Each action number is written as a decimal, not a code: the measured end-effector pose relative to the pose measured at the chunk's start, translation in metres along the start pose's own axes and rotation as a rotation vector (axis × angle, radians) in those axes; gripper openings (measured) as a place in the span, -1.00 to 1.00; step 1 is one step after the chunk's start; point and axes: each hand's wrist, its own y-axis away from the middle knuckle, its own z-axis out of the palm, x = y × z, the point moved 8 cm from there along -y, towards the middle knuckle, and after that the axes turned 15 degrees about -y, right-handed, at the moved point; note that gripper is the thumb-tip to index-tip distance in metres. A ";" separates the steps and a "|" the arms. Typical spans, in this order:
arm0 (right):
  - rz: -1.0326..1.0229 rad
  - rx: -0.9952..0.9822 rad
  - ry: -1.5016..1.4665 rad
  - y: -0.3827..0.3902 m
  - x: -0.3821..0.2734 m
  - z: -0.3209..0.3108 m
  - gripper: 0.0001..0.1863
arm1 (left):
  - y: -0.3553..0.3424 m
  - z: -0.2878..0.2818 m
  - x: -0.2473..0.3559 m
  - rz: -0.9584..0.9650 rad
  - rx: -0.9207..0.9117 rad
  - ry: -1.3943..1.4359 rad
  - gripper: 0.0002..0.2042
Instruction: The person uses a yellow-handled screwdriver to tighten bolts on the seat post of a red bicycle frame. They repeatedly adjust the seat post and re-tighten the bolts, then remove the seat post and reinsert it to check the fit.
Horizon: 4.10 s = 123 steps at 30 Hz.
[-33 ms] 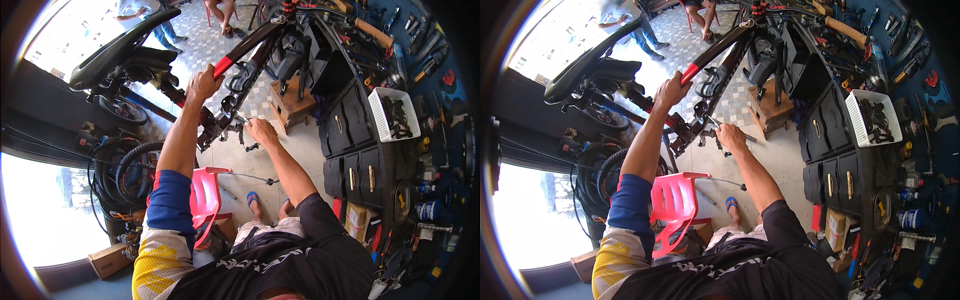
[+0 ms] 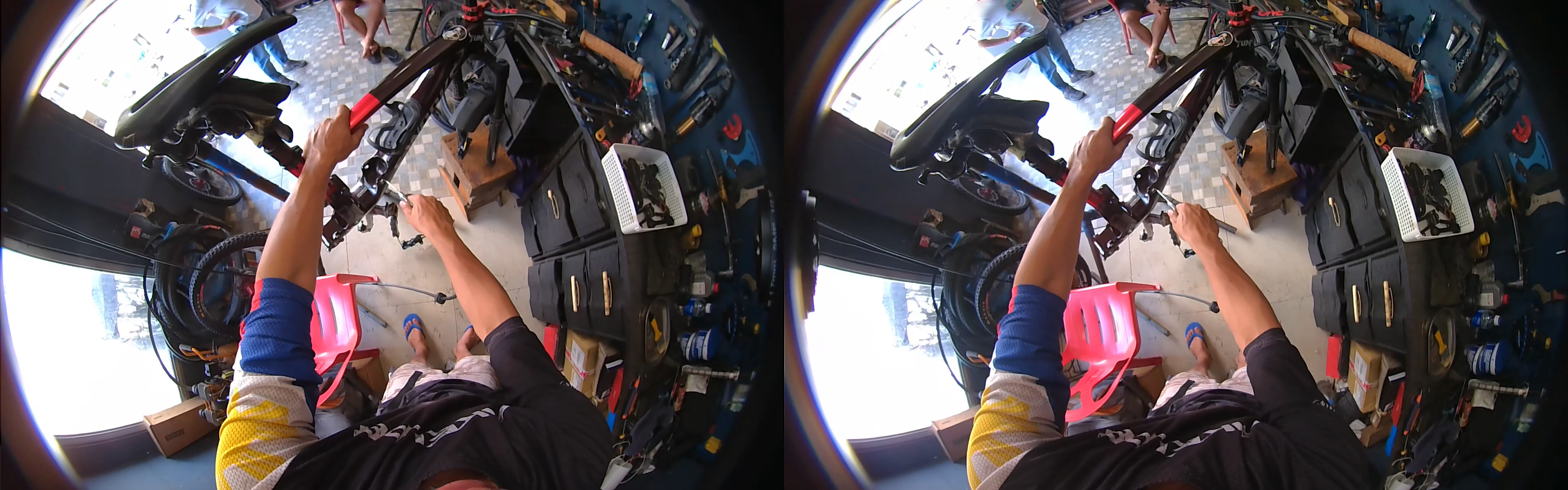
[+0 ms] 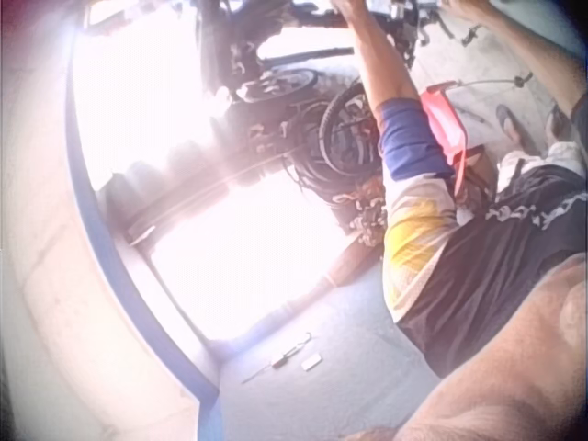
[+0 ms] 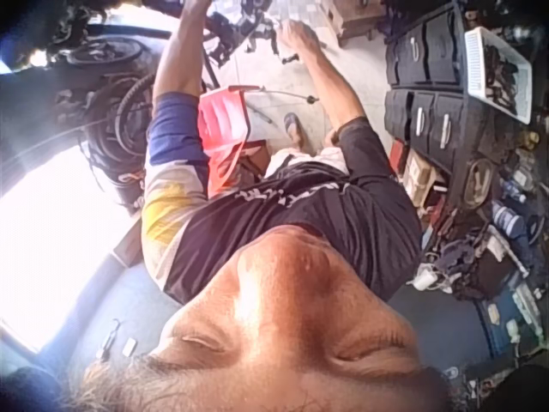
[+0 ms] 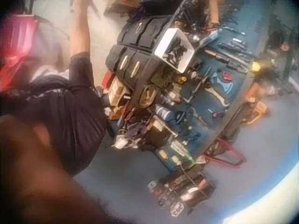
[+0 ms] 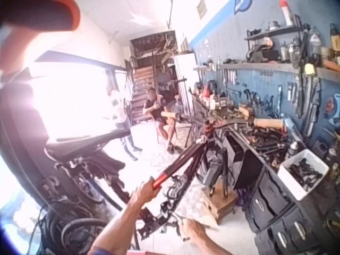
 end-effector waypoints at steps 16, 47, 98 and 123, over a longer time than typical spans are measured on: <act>0.029 0.043 0.011 0.010 0.019 0.006 -0.56 | -0.008 -0.009 0.008 0.009 0.018 0.007 -0.53; 0.596 0.648 -0.480 0.337 0.434 -0.282 -0.61 | -0.013 0.026 -0.017 0.043 0.065 -0.040 -0.56; 0.676 1.359 -0.044 0.572 0.444 -0.500 -0.50 | -0.020 0.013 0.013 -0.002 0.058 -0.036 -0.54; 0.710 1.204 -0.249 0.562 0.452 -0.502 -0.68 | -0.021 0.011 0.010 0.031 0.108 -0.055 -0.54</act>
